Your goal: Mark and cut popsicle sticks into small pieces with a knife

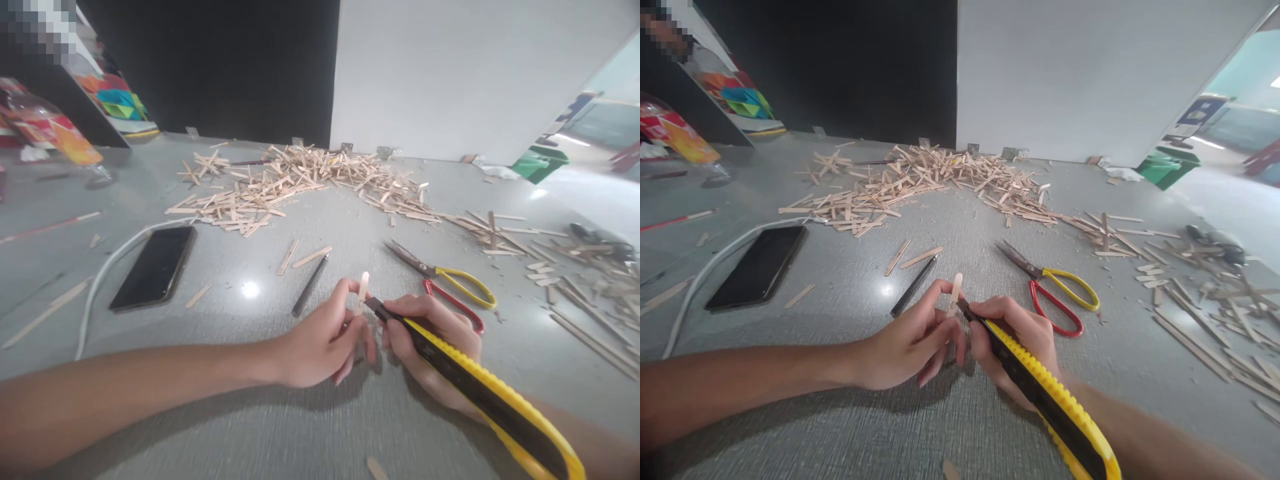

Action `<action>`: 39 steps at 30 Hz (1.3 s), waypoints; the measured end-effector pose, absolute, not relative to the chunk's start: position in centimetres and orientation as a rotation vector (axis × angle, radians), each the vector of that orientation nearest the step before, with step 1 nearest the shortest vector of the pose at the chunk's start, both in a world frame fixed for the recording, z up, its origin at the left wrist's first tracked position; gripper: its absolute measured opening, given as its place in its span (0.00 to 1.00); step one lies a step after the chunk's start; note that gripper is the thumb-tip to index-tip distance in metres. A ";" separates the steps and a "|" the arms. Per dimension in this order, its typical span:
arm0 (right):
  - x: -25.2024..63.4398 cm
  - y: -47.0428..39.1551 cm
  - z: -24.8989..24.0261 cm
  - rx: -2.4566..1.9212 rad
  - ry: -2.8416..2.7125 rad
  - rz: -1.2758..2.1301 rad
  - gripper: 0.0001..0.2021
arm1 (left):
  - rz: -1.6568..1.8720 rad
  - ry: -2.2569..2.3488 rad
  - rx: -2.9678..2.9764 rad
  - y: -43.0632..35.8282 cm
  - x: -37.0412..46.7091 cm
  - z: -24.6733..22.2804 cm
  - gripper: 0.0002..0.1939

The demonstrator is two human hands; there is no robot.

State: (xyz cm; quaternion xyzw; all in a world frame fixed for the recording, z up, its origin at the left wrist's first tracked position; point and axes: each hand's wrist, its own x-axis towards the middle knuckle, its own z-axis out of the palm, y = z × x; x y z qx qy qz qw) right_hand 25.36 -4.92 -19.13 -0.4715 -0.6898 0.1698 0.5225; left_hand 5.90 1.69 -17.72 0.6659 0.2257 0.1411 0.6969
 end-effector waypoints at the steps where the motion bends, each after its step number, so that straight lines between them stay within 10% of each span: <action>1: 25.4 -4.9 -19.1 -1.125 -1.652 0.407 0.08 | 0.315 0.502 1.491 1.7 5.9 -17.8 0.10; 39: 24.3 -4.6 -18.0 -1.116 -1.657 0.469 0.04 | 0.355 0.494 1.631 1.2 5.7 -18.3 0.06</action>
